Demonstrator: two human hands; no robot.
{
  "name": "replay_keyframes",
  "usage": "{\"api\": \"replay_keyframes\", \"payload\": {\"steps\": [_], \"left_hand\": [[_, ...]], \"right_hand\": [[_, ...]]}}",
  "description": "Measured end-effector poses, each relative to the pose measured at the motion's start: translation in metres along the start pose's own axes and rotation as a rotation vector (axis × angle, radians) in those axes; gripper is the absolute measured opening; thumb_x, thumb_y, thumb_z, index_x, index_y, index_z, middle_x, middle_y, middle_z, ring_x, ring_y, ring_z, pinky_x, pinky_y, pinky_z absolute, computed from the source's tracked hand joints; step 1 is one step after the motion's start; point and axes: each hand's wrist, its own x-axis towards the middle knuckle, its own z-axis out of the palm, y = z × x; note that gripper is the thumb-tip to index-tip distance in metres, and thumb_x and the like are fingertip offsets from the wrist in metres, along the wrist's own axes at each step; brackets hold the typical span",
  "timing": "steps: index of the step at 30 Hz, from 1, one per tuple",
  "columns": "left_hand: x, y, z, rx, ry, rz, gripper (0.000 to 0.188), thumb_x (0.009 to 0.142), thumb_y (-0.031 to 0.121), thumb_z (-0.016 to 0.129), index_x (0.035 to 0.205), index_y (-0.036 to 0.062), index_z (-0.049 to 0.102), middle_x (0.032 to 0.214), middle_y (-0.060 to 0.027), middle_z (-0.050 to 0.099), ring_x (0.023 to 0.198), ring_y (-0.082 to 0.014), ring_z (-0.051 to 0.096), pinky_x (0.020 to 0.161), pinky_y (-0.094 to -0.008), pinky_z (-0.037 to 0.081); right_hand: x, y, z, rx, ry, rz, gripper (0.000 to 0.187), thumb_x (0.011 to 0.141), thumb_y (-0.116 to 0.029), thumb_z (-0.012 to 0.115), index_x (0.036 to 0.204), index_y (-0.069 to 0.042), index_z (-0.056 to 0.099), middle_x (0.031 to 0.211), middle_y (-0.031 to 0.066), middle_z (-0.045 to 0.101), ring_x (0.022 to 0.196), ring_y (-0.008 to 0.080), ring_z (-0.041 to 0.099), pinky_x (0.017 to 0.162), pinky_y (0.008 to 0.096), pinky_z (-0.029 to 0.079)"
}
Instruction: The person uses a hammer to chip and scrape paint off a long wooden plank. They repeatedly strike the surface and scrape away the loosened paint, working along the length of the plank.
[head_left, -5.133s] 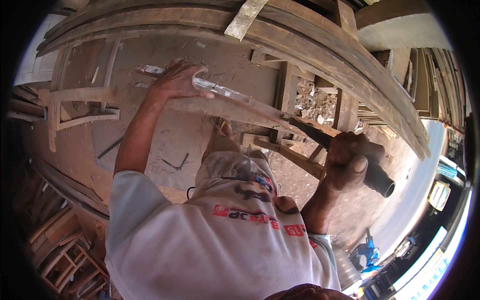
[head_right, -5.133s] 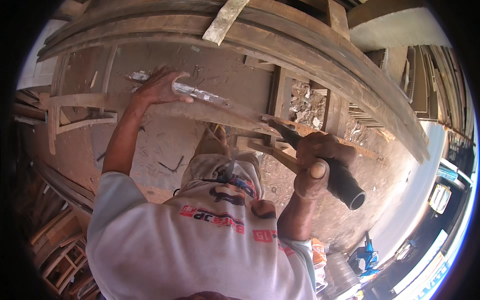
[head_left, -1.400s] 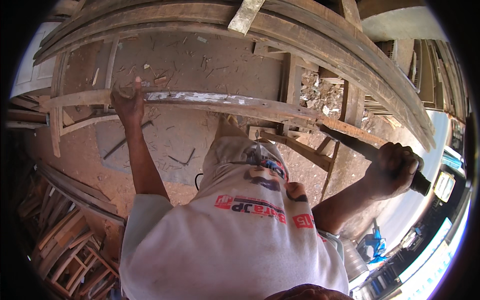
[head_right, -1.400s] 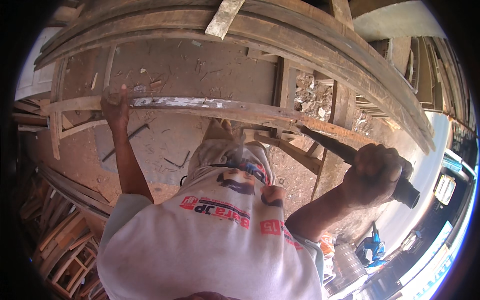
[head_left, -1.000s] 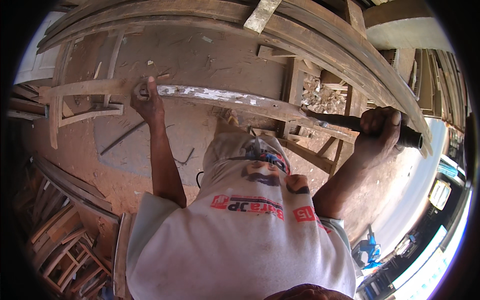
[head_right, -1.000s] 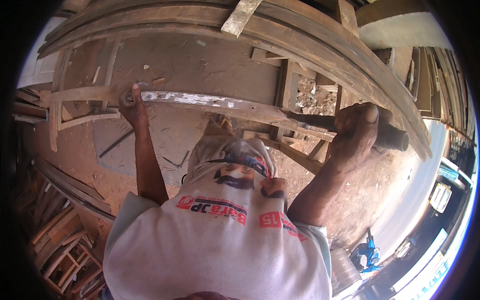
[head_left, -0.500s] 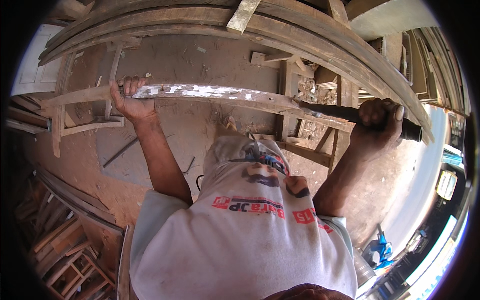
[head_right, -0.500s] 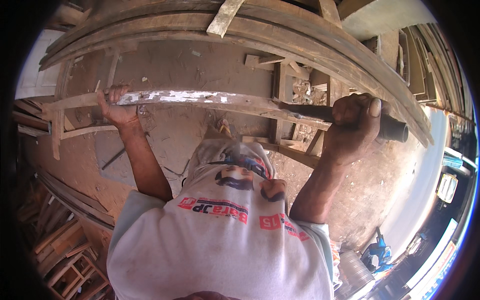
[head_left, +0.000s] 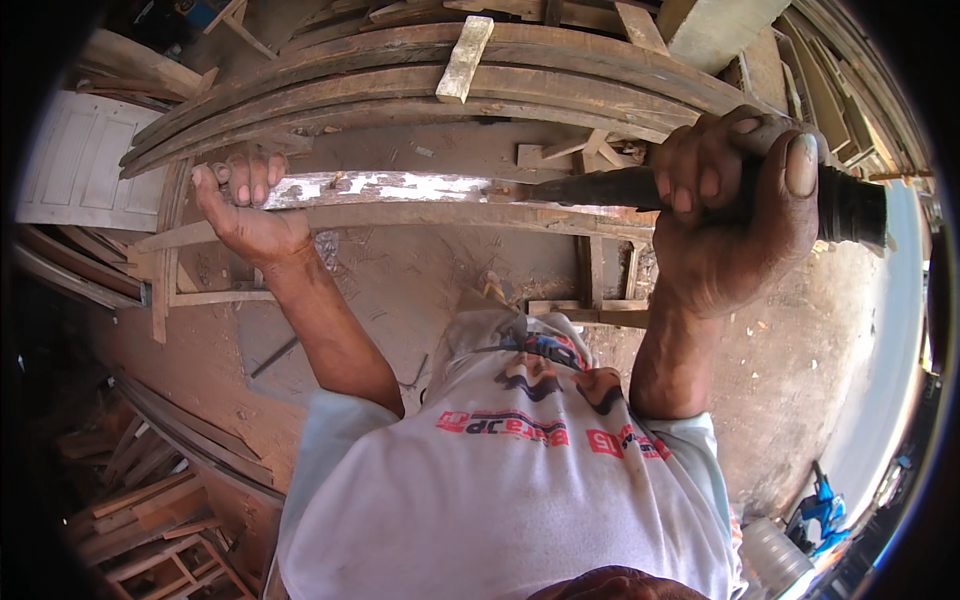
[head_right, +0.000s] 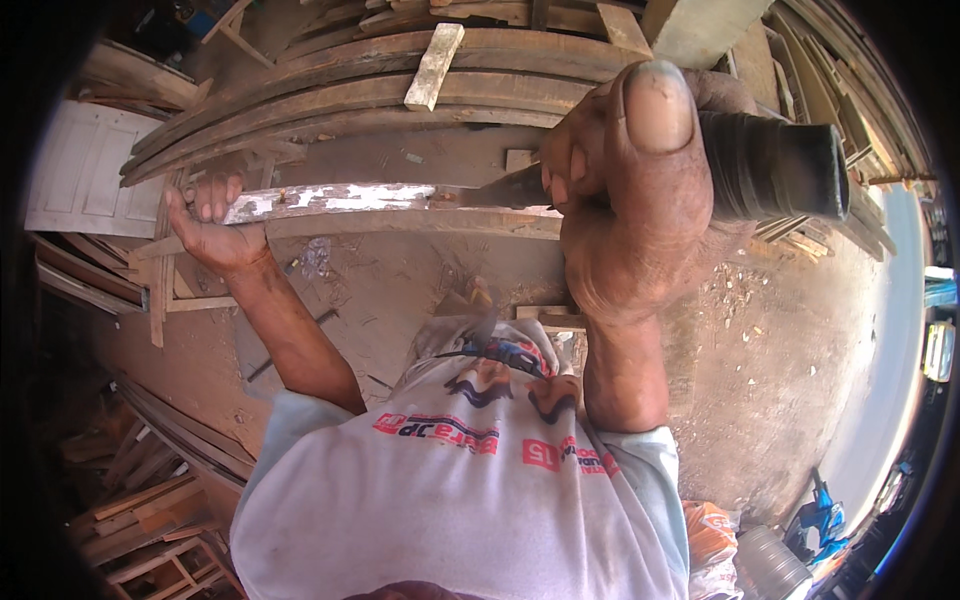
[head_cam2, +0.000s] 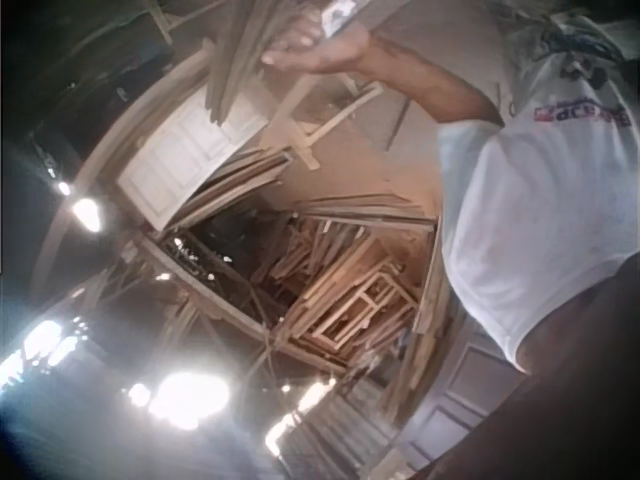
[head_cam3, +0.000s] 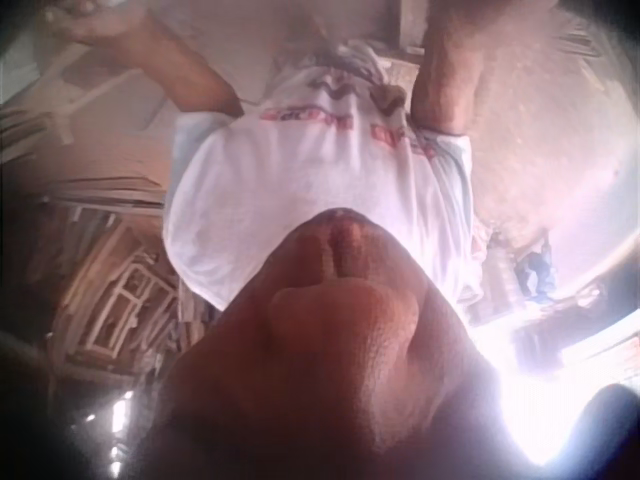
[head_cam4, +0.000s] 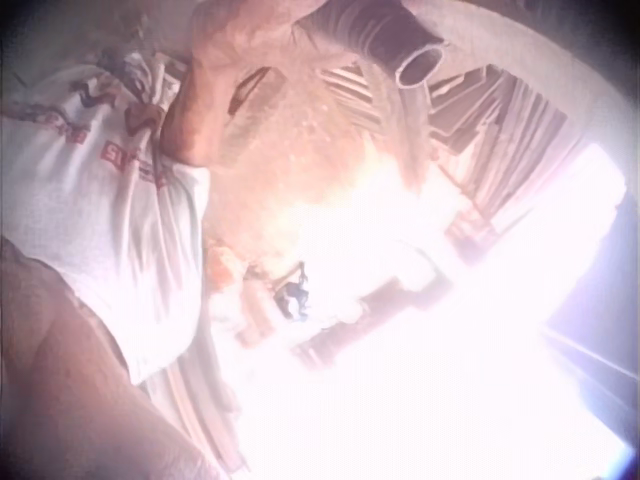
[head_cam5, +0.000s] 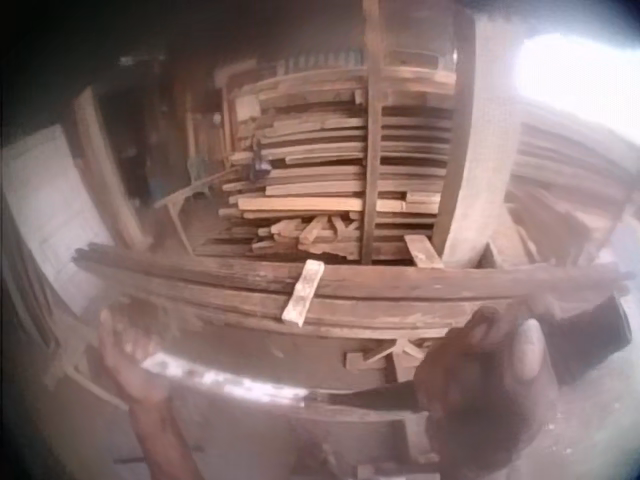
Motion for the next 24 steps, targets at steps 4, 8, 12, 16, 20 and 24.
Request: {"api": "replay_keyframes", "payload": {"steps": [4,8,12,16,20,24], "left_hand": [[-0.009,0.007,0.001,0.022,-0.076,0.051,0.027,0.101,0.033,0.059,0.086,0.0164,0.044,0.062,0.0051,0.034,0.053,-0.0088,0.033,0.056,-0.0288,0.037],[-0.010,-0.009,-0.044,0.153,0.205,0.035,0.028,0.101,0.036,0.059,0.088,0.0167,0.045,0.065,0.0053,0.031,0.056,-0.0096,0.032,0.055,-0.0300,0.037],[-0.009,-0.029,-0.098,0.000,0.287,-0.021,0.030,0.102,0.040,0.058,0.095,0.0141,0.045,0.068,0.0043,0.030,0.058,-0.0105,0.032,0.058,-0.0318,0.038],[-0.010,-0.024,-0.071,0.057,0.387,-0.050,0.030,0.102,0.038,0.058,0.092,0.0137,0.044,0.067,0.0043,0.031,0.057,-0.0107,0.033,0.058,-0.0330,0.040],[-0.009,-0.009,-0.064,0.043,0.249,0.002,0.030,0.103,0.034,0.058,0.086,0.0147,0.042,0.068,0.0039,0.031,0.058,-0.0104,0.033,0.061,-0.0314,0.040],[-0.015,-0.011,-0.048,0.056,0.256,-0.007,0.028,0.102,0.033,0.059,0.089,0.0145,0.043,0.070,0.0040,0.032,0.059,-0.0100,0.033,0.061,-0.0311,0.040]], "right_hand": [[0.001,-0.006,-0.024,0.116,-0.053,0.049,0.034,0.101,-0.038,0.052,0.094,-0.005,0.060,0.063,0.0002,0.042,0.049,0.0119,0.038,0.050,0.0297,0.036],[0.021,0.037,-0.150,0.348,0.239,0.033,0.024,0.097,-0.026,0.057,0.078,-0.013,0.049,0.059,-0.0056,0.035,0.048,0.0077,0.032,0.046,0.0249,0.033],[-0.030,0.080,-0.332,0.605,0.597,-0.069,0.031,0.090,-0.025,0.059,0.068,-0.018,0.040,0.054,-0.0063,0.037,0.043,0.0062,0.040,0.042,0.0216,0.038],[-0.060,0.063,-0.353,0.678,0.596,-0.032,0.035,0.091,-0.028,0.059,0.065,-0.016,0.039,0.054,-0.0036,0.040,0.043,0.0074,0.042,0.042,0.0235,0.039],[-0.048,0.053,-0.290,0.403,0.556,-0.026,0.036,0.094,-0.031,0.061,0.067,-0.015,0.043,0.058,-0.0041,0.037,0.047,0.0085,0.033,0.045,0.0263,0.034],[-0.031,0.033,-0.259,0.440,0.453,-0.033,0.029,0.098,-0.029,0.056,0.076,-0.009,0.056,0.061,-0.0022,0.037,0.051,0.0081,0.037,0.047,0.0260,0.035]]}}
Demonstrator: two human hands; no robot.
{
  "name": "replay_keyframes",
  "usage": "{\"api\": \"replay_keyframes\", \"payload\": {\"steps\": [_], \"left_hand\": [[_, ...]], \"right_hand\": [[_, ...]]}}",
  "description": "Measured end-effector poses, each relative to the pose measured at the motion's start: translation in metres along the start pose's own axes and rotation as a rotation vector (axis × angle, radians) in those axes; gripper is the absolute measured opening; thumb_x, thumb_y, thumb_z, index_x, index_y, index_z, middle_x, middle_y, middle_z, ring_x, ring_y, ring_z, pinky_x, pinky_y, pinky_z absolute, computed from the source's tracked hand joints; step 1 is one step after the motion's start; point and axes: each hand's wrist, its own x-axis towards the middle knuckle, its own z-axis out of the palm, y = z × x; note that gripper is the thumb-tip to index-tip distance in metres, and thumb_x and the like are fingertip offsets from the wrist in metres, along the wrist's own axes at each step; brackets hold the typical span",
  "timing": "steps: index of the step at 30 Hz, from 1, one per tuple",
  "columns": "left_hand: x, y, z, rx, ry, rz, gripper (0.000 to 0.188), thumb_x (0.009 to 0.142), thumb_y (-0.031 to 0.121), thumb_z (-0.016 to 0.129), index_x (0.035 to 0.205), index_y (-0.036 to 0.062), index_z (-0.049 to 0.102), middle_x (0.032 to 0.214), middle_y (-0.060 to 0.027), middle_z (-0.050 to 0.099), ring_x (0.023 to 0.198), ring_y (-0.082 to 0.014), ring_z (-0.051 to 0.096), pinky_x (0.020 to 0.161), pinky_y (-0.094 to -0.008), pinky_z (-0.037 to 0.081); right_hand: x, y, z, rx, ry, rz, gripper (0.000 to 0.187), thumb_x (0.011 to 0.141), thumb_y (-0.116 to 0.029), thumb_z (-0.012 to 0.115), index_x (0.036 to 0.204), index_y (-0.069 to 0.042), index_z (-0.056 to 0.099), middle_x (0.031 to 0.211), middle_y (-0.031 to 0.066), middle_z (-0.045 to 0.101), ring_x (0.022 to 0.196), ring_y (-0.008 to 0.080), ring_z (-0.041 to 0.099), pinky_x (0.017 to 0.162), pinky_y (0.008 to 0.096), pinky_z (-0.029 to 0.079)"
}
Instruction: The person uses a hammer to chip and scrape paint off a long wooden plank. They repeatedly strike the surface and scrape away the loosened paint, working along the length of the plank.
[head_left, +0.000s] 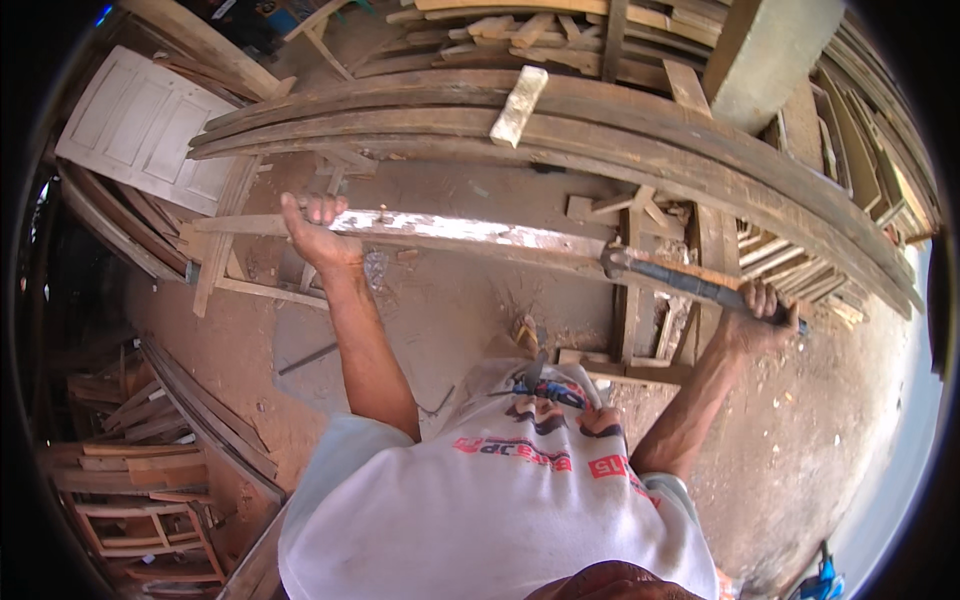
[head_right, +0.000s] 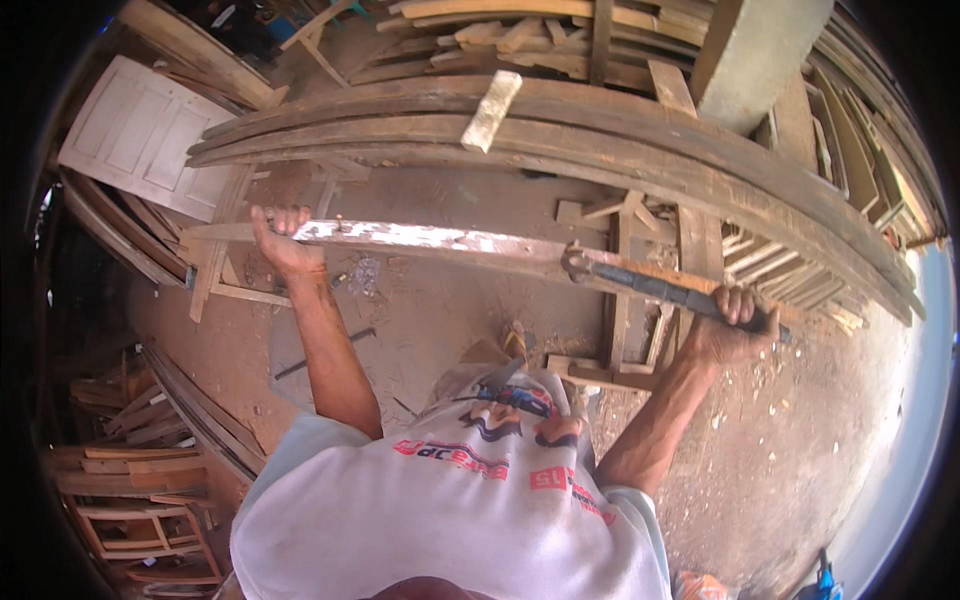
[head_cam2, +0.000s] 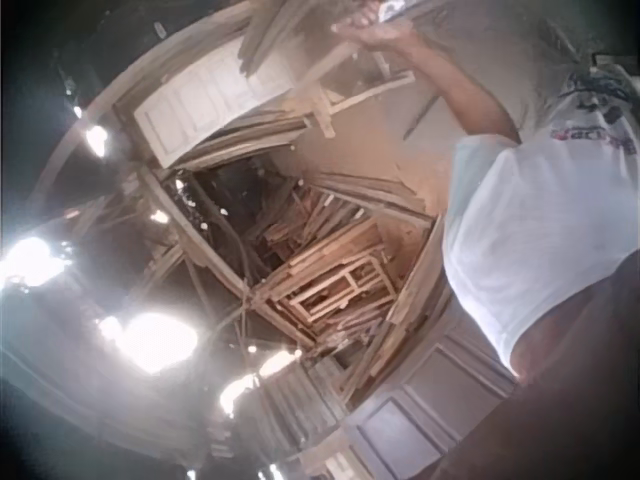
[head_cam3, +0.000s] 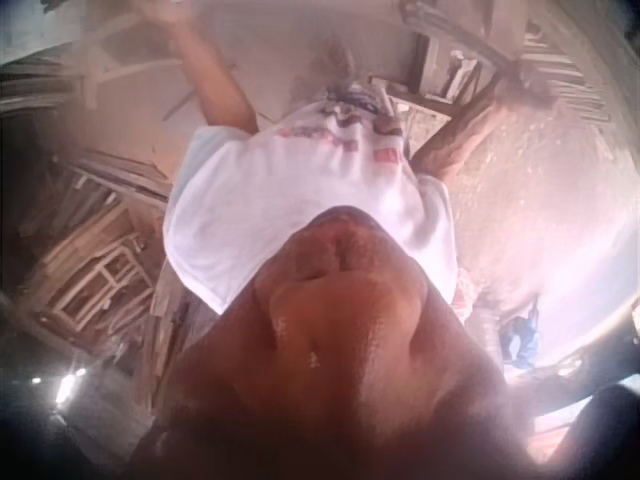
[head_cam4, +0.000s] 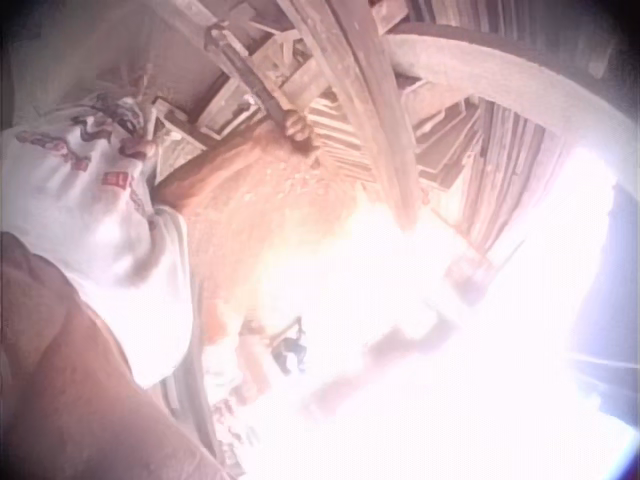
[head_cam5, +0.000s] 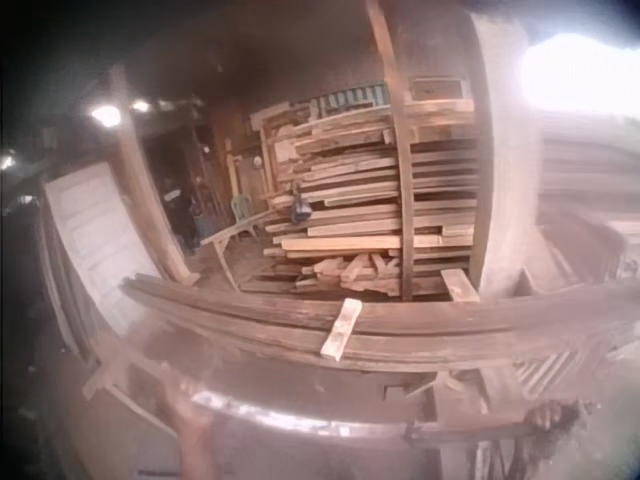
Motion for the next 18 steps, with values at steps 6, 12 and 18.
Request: {"api": "replay_keyframes", "payload": {"steps": [6,12,18], "left_hand": [[-0.005,0.003,-0.002,-0.055,0.060,-0.032,0.031,0.100,0.038,0.063,0.086,0.0152,0.047,0.067,0.0037,0.034,0.058,-0.0109,0.035,0.058,-0.0300,0.037],[-0.011,0.014,0.005,-0.147,-0.033,-0.052,0.032,0.098,0.037,0.066,0.082,0.0161,0.048,0.062,0.0048,0.035,0.055,-0.0097,0.037,0.057,-0.0293,0.039],[-0.014,0.013,0.014,-0.125,0.087,-0.099,0.030,0.100,0.032,0.064,0.081,0.0174,0.046,0.061,0.0044,0.036,0.054,-0.0095,0.035,0.059,-0.0298,0.041]], "right_hand": [[-0.005,-0.002,0.087,-0.014,-0.269,-0.026,0.029,0.102,-0.026,0.051,0.085,-0.002,0.058,0.061,-0.0024,0.037,0.049,0.0066,0.035,0.045,0.0216,0.034],[-0.050,0.050,0.145,-0.199,-0.343,0.010,0.024,0.100,-0.029,0.055,0.090,-0.007,0.057,0.061,-0.0027,0.038,0.047,0.0071,0.036,0.043,0.0229,0.033],[-0.065,0.058,0.159,-0.255,-0.458,0.230,0.032,0.098,-0.038,0.059,0.095,-0.006,0.061,0.063,-0.0012,0.038,0.050,0.0110,0.036,0.049,0.0273,0.033]]}}
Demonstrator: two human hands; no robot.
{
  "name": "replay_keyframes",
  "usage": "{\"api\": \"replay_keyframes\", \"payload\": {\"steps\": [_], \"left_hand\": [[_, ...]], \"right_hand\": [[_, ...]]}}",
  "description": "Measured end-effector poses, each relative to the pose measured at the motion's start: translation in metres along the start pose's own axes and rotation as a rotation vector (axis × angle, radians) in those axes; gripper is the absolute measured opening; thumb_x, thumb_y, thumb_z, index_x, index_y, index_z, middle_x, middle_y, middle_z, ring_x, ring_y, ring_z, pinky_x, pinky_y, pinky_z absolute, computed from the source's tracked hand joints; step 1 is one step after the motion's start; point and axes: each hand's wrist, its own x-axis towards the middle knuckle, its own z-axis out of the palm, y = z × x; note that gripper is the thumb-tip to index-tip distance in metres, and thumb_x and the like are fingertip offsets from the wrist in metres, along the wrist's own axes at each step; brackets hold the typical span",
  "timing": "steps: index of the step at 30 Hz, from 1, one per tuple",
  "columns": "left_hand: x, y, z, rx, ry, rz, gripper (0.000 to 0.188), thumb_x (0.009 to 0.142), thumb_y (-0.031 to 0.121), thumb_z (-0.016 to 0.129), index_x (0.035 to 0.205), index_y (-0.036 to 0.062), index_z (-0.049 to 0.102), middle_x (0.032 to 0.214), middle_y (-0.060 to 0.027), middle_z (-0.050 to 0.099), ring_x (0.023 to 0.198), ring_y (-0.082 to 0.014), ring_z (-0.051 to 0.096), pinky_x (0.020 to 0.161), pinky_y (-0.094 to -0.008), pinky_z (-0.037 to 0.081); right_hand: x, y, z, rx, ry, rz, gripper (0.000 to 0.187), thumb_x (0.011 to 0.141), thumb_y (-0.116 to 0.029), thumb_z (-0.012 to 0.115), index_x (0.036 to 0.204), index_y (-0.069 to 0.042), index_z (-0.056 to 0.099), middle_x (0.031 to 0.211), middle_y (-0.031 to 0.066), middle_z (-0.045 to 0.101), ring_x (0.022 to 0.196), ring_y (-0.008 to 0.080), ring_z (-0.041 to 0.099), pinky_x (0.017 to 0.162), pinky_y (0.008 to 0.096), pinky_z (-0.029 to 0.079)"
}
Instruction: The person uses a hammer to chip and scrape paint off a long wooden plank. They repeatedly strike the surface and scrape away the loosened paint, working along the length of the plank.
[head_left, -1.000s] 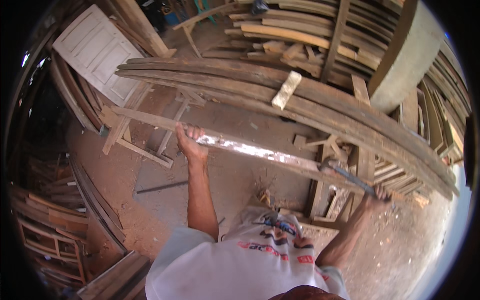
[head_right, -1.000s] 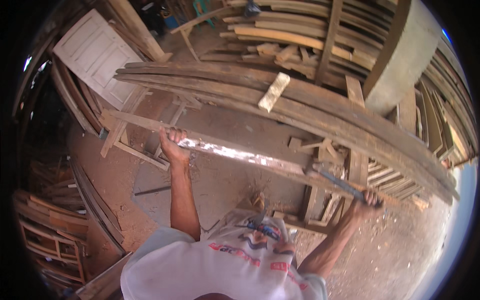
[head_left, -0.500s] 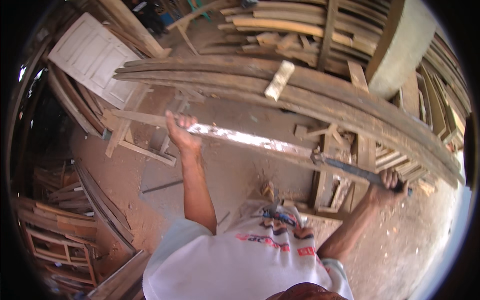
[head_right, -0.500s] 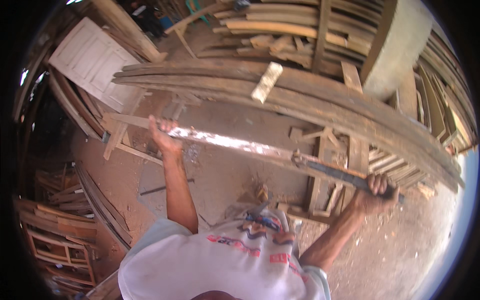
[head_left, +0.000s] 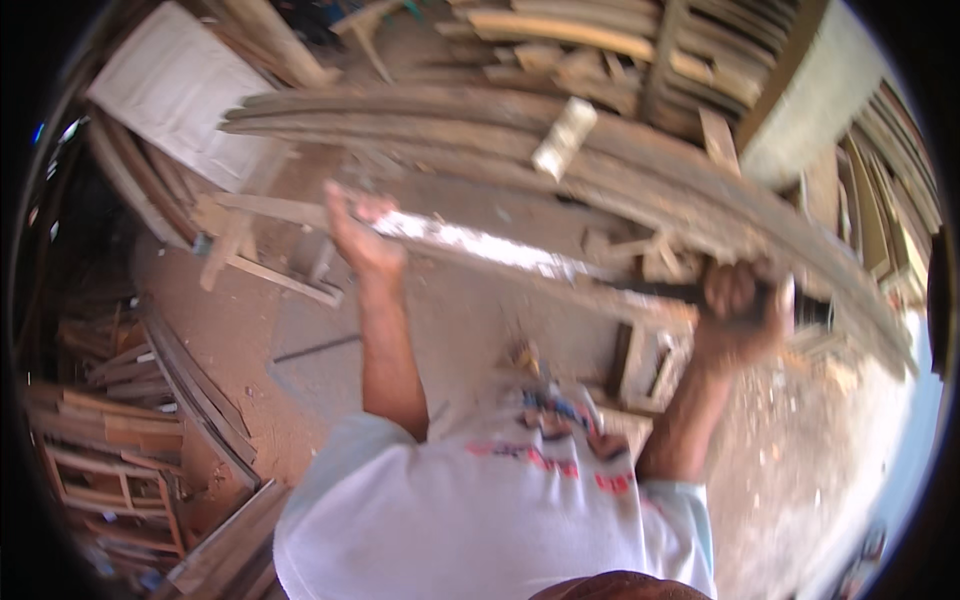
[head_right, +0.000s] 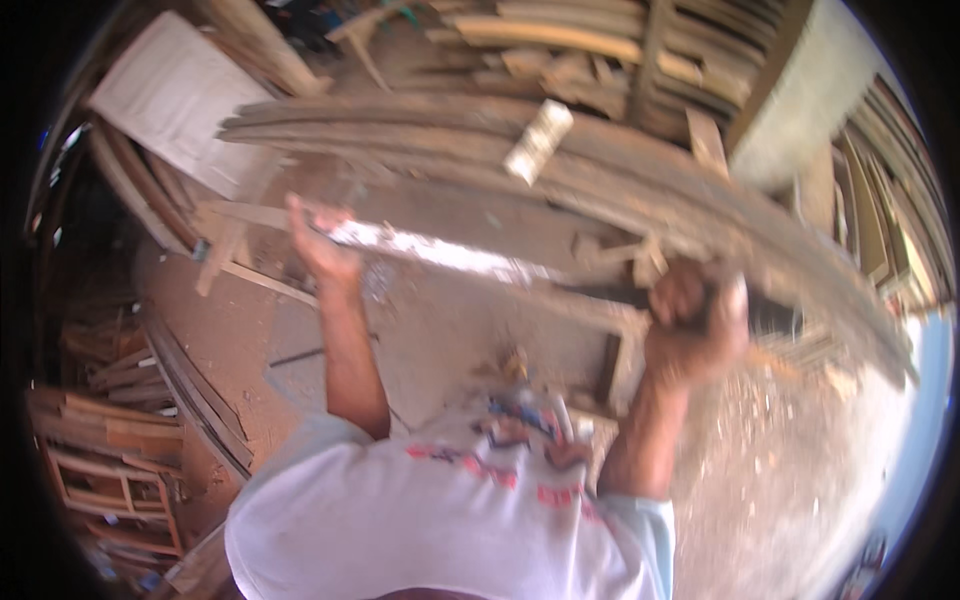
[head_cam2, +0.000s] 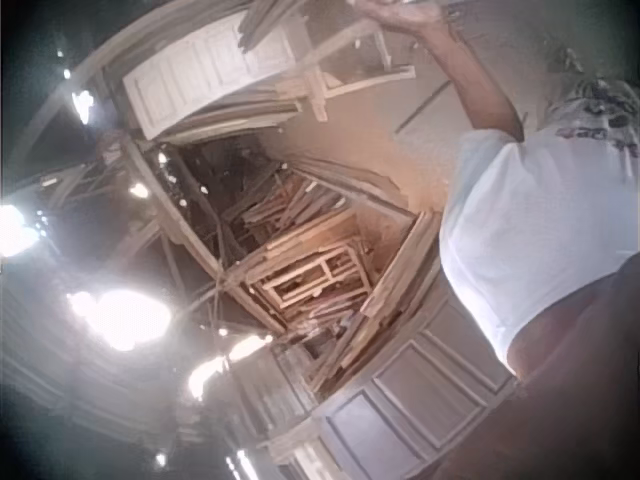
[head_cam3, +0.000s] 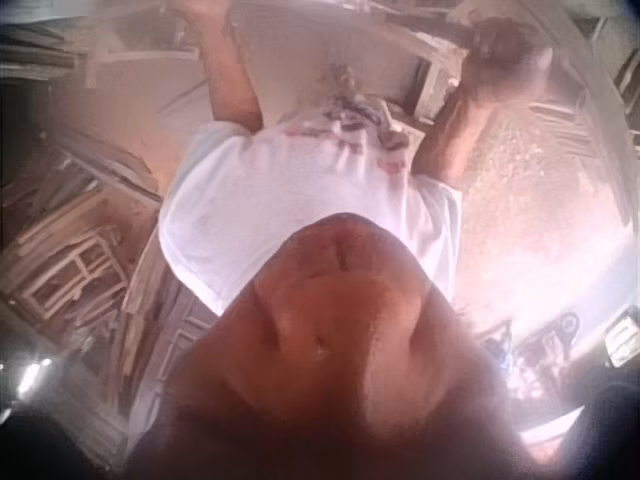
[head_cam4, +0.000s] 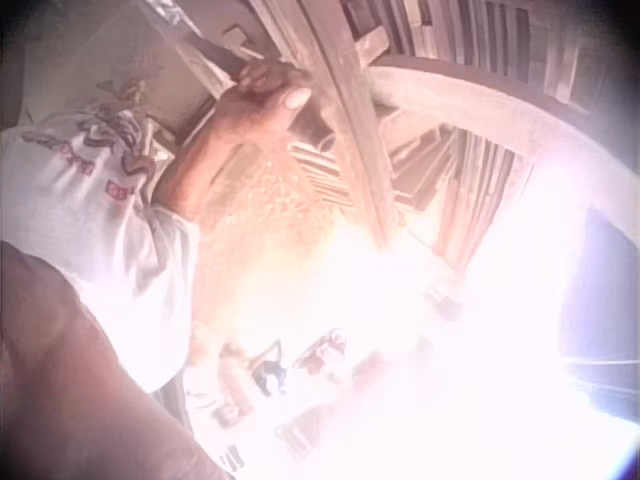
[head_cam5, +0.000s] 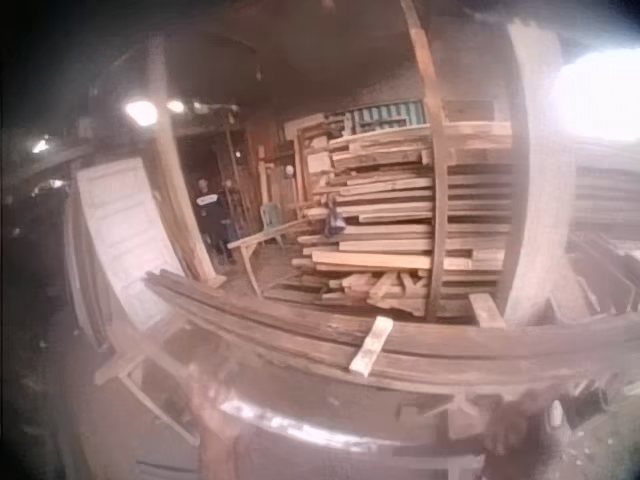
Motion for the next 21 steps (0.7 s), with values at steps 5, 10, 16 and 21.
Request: {"api": "replay_keyframes", "payload": {"steps": [5,10,16,21], "left_hand": [[-0.003,0.001,0.008,0.049,-0.230,0.102,0.029,0.101,0.030,0.062,0.081,0.0169,0.045,0.061,0.0050,0.034,0.055,-0.0091,0.034,0.058,-0.0300,0.039],[-0.009,0.001,0.018,0.095,-0.206,0.135,0.027,0.101,0.029,0.061,0.082,0.0165,0.045,0.061,0.0055,0.033,0.054,-0.0087,0.033,0.058,-0.0296,0.037],[-0.010,0.004,0.022,0.114,-0.185,0.161,0.027,0.100,0.029,0.062,0.083,0.0160,0.045,0.061,0.0048,0.033,0.052,-0.0091,0.032,0.057,-0.0295,0.037],[-0.015,0.004,0.024,0.116,-0.290,0.217,0.028,0.098,0.032,0.063,0.081,0.0166,0.046,0.060,0.0043,0.034,0.049,-0.0088,0.034,0.054,-0.0292,0.038]], "right_hand": [[0.011,0.002,0.037,-0.051,-0.022,-0.143,0.027,0.093,-0.025,0.066,0.092,-0.001,0.054,0.060,0.0057,0.044,0.048,0.0149,0.041,0.043,0.0311,0.040],[0.012,-0.003,0.049,-0.011,-0.089,-0.176,0.025,0.095,-0.024,0.062,0.091,-0.001,0.054,0.061,0.0069,0.045,0.048,0.0151,0.042,0.043,0.0311,0.041],[0.019,-0.006,-0.005,0.073,-0.104,-0.175,0.041,0.103,-0.041,0.047,0.099,-0.003,0.062,0.062,-0.0001,0.043,0.047,0.0102,0.041,0.043,0.0288,0.040],[0.020,-0.019,-0.009,0.141,-0.234,-0.149,0.043,0.104,-0.040,0.047,0.098,-0.001,0.062,0.062,0.0005,0.042,0.048,0.0098,0.038,0.046,0.0274,0.037]]}}
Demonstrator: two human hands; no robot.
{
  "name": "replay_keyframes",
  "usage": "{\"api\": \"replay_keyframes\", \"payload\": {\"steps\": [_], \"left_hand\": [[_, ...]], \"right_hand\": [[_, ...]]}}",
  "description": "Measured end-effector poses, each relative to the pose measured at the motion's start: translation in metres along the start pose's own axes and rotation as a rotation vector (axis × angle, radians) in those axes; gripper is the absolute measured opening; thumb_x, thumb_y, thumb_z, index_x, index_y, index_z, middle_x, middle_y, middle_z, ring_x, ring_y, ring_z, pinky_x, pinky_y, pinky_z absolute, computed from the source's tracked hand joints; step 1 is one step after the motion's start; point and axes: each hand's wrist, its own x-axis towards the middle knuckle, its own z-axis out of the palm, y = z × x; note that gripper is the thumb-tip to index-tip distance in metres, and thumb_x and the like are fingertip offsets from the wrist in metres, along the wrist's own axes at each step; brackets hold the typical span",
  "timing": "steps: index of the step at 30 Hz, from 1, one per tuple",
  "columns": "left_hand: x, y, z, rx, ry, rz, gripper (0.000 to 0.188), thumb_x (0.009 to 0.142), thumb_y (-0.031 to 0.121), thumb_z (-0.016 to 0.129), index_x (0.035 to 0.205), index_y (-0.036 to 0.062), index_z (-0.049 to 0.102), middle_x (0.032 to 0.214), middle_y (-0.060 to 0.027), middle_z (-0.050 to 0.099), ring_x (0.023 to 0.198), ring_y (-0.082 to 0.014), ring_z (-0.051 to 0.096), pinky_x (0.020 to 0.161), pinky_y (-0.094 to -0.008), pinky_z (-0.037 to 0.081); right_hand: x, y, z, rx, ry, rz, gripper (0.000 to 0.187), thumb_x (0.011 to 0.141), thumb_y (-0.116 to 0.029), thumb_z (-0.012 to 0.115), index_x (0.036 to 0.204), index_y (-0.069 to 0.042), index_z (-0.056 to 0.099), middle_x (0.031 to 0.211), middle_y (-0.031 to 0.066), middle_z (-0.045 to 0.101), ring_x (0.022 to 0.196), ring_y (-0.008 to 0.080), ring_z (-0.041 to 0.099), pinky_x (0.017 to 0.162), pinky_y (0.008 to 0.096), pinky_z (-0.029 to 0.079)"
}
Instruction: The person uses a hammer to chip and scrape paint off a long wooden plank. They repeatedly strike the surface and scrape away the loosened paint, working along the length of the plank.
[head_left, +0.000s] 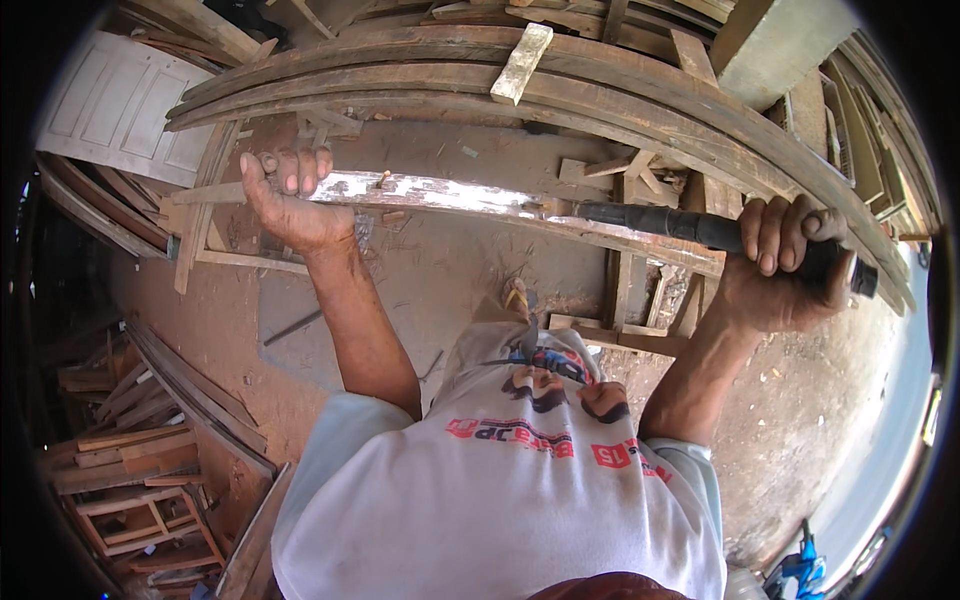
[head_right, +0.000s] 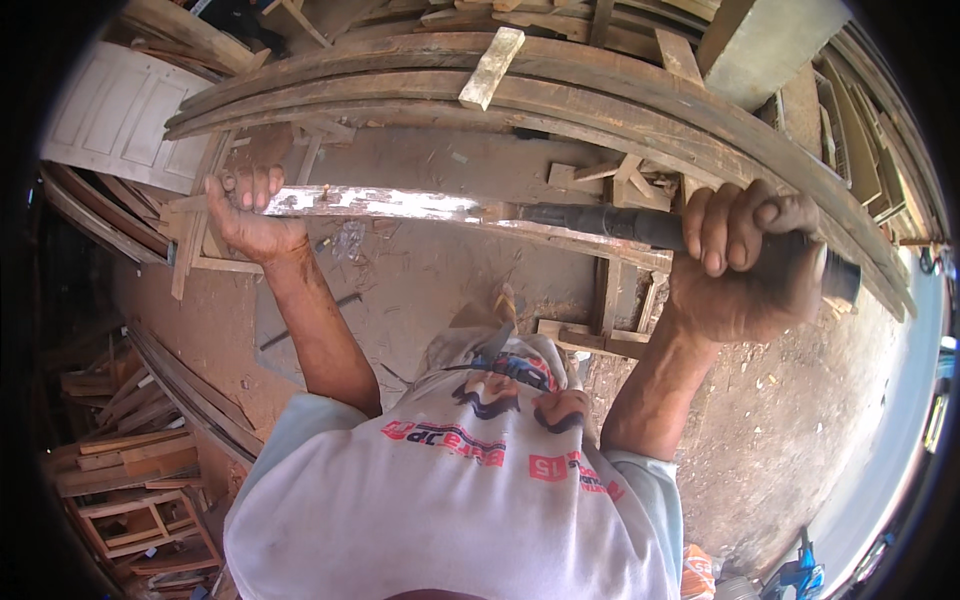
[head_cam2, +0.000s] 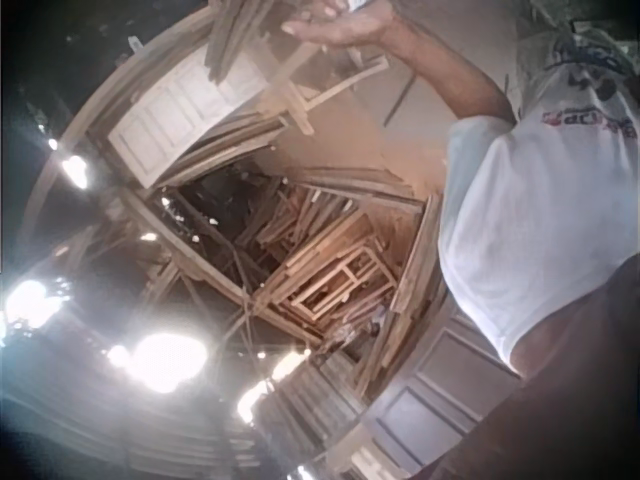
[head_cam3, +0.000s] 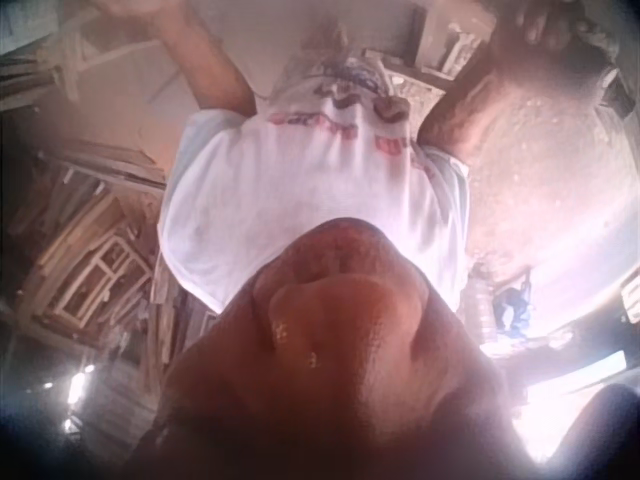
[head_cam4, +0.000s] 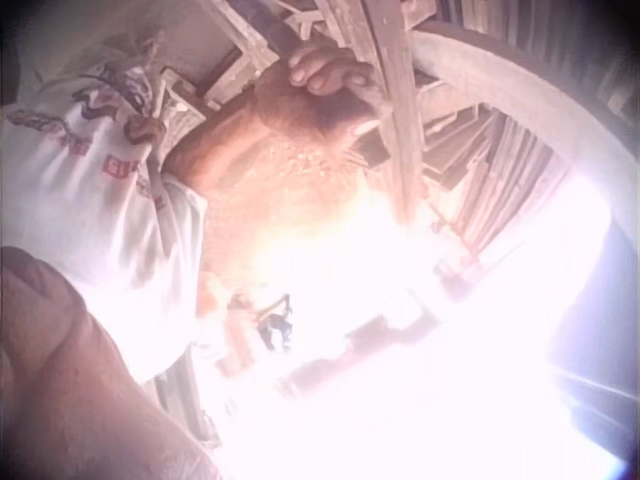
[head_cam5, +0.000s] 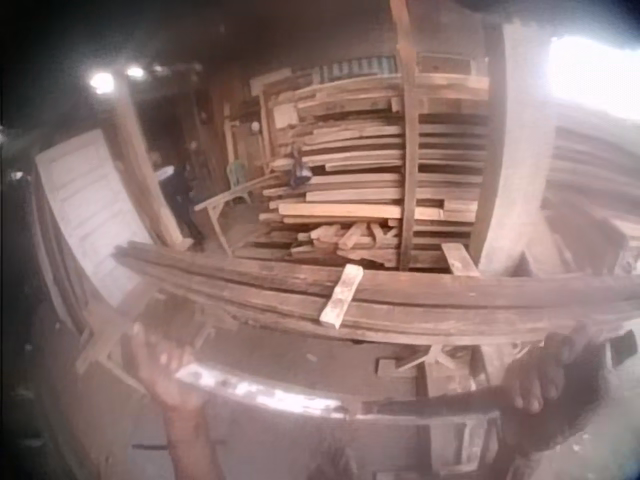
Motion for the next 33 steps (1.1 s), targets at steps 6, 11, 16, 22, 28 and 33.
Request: {"api": "replay_keyframes", "payload": {"steps": [6,11,16,22,28,33], "left_hand": [[0.002,0.004,0.013,-0.012,-0.044,-0.022,0.029,0.098,0.036,0.061,0.084,0.0159,0.046,0.061,0.0041,0.036,0.050,-0.0088,0.036,0.053,-0.0280,0.037],[-0.003,0.001,0.013,0.116,0.087,0.047,0.027,0.099,0.033,0.059,0.086,0.0150,0.044,0.064,0.0036,0.033,0.052,-0.0095,0.034,0.053,-0.0293,0.037],[0.001,-0.003,0.013,0.063,0.097,0.023,0.026,0.101,0.027,0.056,0.082,0.0156,0.043,0.063,0.0048,0.032,0.053,-0.0091,0.033,0.054,-0.0294,0.037],[0.009,-0.003,0.010,0.079,0.104,-0.002,0.026,0.101,0.024,0.056,0.081,0.0157,0.042,0.064,0.0035,0.033,0.055,-0.0094,0.034,0.057,-0.0295,0.039],[0.013,-0.030,-0.056,0.078,0.328,-0.159,0.027,0.102,0.027,0.054,0.082,0.0149,0.043,0.066,0.0023,0.033,0.059,-0.0129,0.035,0.061,-0.0319,0.040],[0.012,-0.075,-0.159,-0.070,0.427,-0.368,0.028,0.104,0.036,0.052,0.088,0.0129,0.051,0.071,0.0003,0.047,0.064,-0.0170,0.049,0.069,-0.0341,0.048]], "right_hand": [[0.007,-0.012,0.040,-0.109,-0.023,-0.012,0.038,0.104,-0.035,0.046,0.095,-0.001,0.062,0.061,0.0011,0.043,0.047,0.0108,0.038,0.045,0.0279,0.036],[-0.018,-0.024,-0.101,0.042,0.486,-0.061,0.029,0.096,-0.029,0.058,0.078,-0.006,0.059,0.054,-0.0035,0.039,0.043,0.0063,0.037,0.040,0.0226,0.035],[-0.020,-0.035,-0.059,0.073,0.350,-0.096,0.024,0.096,-0.022,0.053,0.086,-0.001,0.060,0.055,-0.0028,0.040,0.043,0.0064,0.037,0.042,0.0223,0.038],[-0.003,-0.025,-0.014,-0.016,0.127,-0.075,0.028,0.098,-0.023,0.046,0.093,0.000,0.060,0.060,0.0023,0.043,0.043,0.0104,0.038,0.042,0.0257,0.037],[-0.017,0.017,-0.018,-0.210,0.230,0.022,0.029,0.099,-0.033,0.052,0.093,-0.005,0.059,0.063,0.0032,0.042,0.048,0.0146,0.041,0.048,0.0308,0.040],[-0.015,0.047,-0.022,-0.254,0.231,0.165,0.038,0.095,-0.041,0.060,0.100,-0.003,0.058,0.071,0.0068,0.046,0.059,0.0178,0.045,0.058,0.0340,0.042]]}}
